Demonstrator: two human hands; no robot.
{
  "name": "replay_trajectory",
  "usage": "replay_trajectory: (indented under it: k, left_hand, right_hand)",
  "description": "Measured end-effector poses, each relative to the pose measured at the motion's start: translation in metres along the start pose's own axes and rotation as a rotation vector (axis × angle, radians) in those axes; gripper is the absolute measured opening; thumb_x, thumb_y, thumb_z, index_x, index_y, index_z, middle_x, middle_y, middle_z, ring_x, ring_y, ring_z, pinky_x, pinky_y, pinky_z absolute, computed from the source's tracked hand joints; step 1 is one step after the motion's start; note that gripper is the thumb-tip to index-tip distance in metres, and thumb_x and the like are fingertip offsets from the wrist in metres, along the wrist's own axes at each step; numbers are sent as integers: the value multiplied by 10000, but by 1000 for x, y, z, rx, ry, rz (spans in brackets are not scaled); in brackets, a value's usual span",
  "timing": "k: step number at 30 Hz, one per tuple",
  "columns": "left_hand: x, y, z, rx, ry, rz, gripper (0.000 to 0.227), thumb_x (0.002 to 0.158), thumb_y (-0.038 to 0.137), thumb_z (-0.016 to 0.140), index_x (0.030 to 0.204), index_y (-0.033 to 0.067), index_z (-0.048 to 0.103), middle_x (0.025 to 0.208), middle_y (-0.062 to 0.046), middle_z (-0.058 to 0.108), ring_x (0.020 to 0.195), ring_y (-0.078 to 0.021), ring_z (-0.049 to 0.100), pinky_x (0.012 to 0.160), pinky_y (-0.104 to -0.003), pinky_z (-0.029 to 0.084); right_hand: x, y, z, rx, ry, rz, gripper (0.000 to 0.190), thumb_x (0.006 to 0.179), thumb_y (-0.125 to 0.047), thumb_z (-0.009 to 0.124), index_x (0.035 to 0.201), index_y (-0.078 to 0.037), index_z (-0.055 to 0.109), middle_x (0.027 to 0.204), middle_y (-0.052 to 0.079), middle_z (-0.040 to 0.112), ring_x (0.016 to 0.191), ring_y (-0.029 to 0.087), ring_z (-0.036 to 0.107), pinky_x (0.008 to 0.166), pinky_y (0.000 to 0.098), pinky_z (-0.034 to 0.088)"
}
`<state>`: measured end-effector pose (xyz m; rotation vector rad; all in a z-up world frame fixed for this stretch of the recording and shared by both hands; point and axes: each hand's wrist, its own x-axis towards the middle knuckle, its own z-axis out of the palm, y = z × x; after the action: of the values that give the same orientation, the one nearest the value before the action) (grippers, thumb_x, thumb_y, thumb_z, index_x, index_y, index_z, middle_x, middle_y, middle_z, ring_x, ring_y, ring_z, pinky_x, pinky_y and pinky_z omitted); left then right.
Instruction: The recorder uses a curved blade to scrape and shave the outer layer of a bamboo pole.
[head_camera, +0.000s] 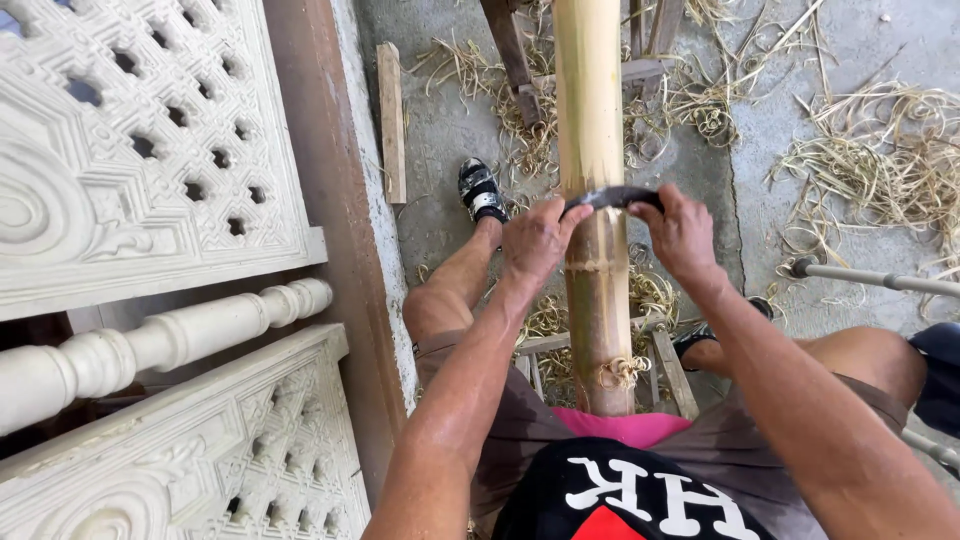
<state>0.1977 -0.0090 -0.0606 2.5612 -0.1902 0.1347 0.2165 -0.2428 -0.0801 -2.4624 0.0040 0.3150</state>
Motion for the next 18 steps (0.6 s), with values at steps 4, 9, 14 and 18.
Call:
replay_trajectory:
  k: [4,9,14,18]
  left_hand:
    - [-38,25,-18,3,-134,-76,476,1013,549,558,761,145,580,591,13,557,436,-123,492,376,-311,418]
    - [-63,52,-37,-14,37,-18,461,1017,514,588,784,116,581,685,-49,640,552,-207,612,490,-385,477]
    - [-96,54,-36,-15,-80,-50,458,1008,491,603,744,119,557,629,-44,580,488,-204,545,436,-391,434]
    - [-163,69,-51,-77,-269,-27,531,983,528,630,666,118,513,568,-38,503,456,-161,470,414,-387,384]
  right_hand:
    - [-47,-5,-10,5,-35,19,463,1015,-457,626,876,-25,533,626,134,647,470,254,577,449,430,450]
    - [-78,4,-5,13,84,-108,469,981,-448,686,862,-15,548,696,221,633,637,440,623,566,542,450]
    - [-112,8,-1,65,4,-52,397,1008,-386,645,861,-27,557,684,180,639,546,385,592,489,498,447]
    - [-207,44,16,122,-203,-22,387,973,-373,665,844,-26,554,575,136,604,476,252,548,472,466,448]
